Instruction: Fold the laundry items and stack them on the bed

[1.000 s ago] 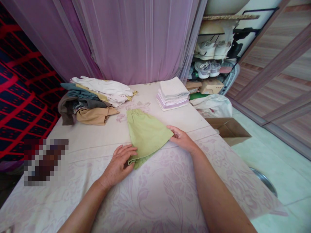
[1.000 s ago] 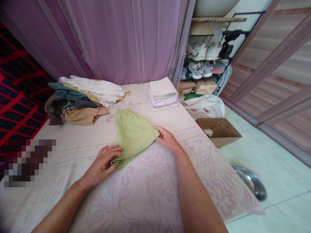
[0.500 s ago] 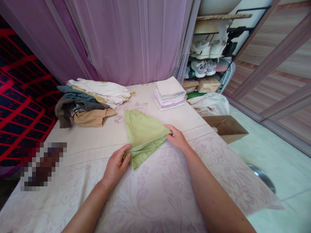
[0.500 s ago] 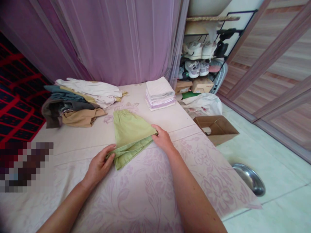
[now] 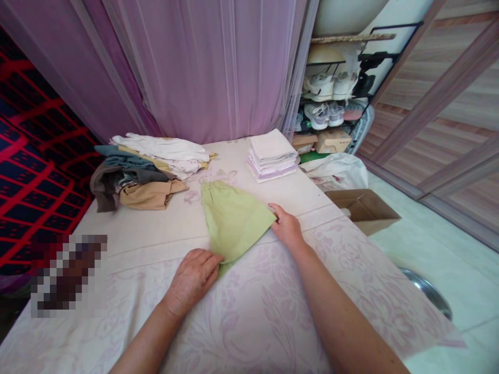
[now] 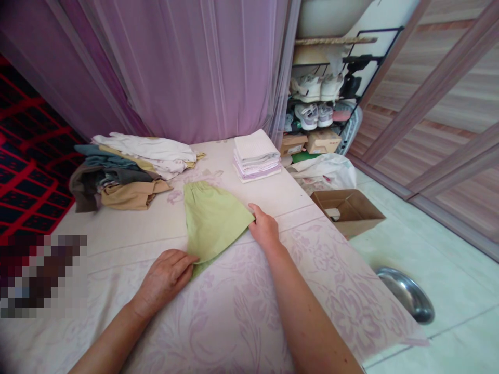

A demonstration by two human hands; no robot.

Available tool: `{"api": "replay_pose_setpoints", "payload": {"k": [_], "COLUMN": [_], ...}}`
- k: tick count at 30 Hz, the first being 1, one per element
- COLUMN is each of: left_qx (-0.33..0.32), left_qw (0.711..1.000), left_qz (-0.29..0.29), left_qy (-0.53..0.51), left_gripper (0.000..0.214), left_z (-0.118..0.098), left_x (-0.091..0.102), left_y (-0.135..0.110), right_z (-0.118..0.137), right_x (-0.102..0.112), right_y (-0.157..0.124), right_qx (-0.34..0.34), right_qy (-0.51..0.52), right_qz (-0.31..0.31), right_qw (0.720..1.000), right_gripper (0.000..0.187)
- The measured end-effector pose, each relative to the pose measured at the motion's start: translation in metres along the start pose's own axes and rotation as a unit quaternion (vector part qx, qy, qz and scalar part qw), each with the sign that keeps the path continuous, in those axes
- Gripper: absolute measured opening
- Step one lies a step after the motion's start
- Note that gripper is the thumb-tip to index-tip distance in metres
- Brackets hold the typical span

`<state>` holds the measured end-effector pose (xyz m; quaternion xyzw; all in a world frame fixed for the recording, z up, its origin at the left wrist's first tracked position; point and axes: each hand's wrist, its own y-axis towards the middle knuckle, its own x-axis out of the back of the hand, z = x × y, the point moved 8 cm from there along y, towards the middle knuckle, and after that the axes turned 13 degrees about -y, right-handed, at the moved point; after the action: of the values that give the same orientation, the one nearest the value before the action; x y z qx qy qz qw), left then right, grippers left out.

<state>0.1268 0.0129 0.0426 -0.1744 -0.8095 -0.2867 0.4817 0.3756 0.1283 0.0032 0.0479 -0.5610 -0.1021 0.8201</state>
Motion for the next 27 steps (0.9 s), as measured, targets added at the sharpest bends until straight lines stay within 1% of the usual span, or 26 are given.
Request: {"api": "replay_pose_setpoints", "payload": {"k": [3, 5, 7, 9, 12, 13, 15, 17, 19, 22, 24, 27], "left_qx": [0.012, 0.027, 0.062, 0.118, 0.226, 0.26, 0.337, 0.388, 0.397, 0.41, 0.421, 0.431], "left_qw": [1.0, 0.998, 0.995, 0.986, 0.956, 0.943, 0.913, 0.891, 0.887, 0.884, 0.881, 0.877], "left_qz": [0.023, 0.038, 0.026, -0.021, -0.123, -0.144, -0.15, -0.138, -0.128, -0.104, -0.085, -0.066], "left_qy": [-0.006, -0.033, -0.074, -0.112, -0.144, -0.152, -0.176, -0.193, -0.197, -0.199, -0.201, -0.203], "left_gripper": [0.019, 0.019, 0.024, 0.028, 0.031, 0.035, 0.047, 0.055, 0.059, 0.062, 0.055, 0.04], "left_z": [-0.005, -0.005, 0.006, 0.031, 0.091, 0.111, 0.149, 0.175, 0.189, 0.202, 0.209, 0.216], "left_x": [0.001, 0.003, 0.01, 0.021, 0.037, 0.04, 0.038, 0.033, 0.031, 0.025, 0.02, 0.017], "left_y": [0.003, 0.006, 0.011, 0.019, 0.036, 0.044, 0.062, 0.081, 0.102, 0.121, 0.126, 0.126], "right_z": [0.006, 0.007, 0.007, 0.009, 0.011, 0.011, 0.009, 0.008, 0.006, 0.002, 0.001, 0.005], "right_x": [0.0, -0.001, -0.002, -0.001, 0.003, 0.004, 0.004, 0.004, 0.004, 0.0, -0.002, -0.006], "right_y": [-0.001, -0.001, -0.001, -0.001, -0.003, -0.004, -0.005, -0.005, -0.004, -0.001, 0.0, 0.0], "right_qx": [0.011, 0.012, 0.021, 0.047, 0.087, 0.092, 0.097, 0.102, 0.099, 0.063, 0.037, 0.027], "right_qy": [-0.03, -0.03, -0.009, 0.026, 0.088, 0.108, 0.15, 0.191, 0.207, 0.152, 0.088, 0.008], "right_qz": [-0.005, -0.004, 0.002, 0.01, 0.036, 0.052, 0.092, 0.12, 0.121, 0.086, 0.049, 0.016], "right_qw": [0.999, 0.999, 1.0, 0.998, 0.992, 0.989, 0.98, 0.969, 0.966, 0.983, 0.994, 0.999], "right_gripper": [0.052, 0.051, 0.051, 0.052, 0.056, 0.059, 0.063, 0.063, 0.059, 0.047, 0.038, 0.031]}}
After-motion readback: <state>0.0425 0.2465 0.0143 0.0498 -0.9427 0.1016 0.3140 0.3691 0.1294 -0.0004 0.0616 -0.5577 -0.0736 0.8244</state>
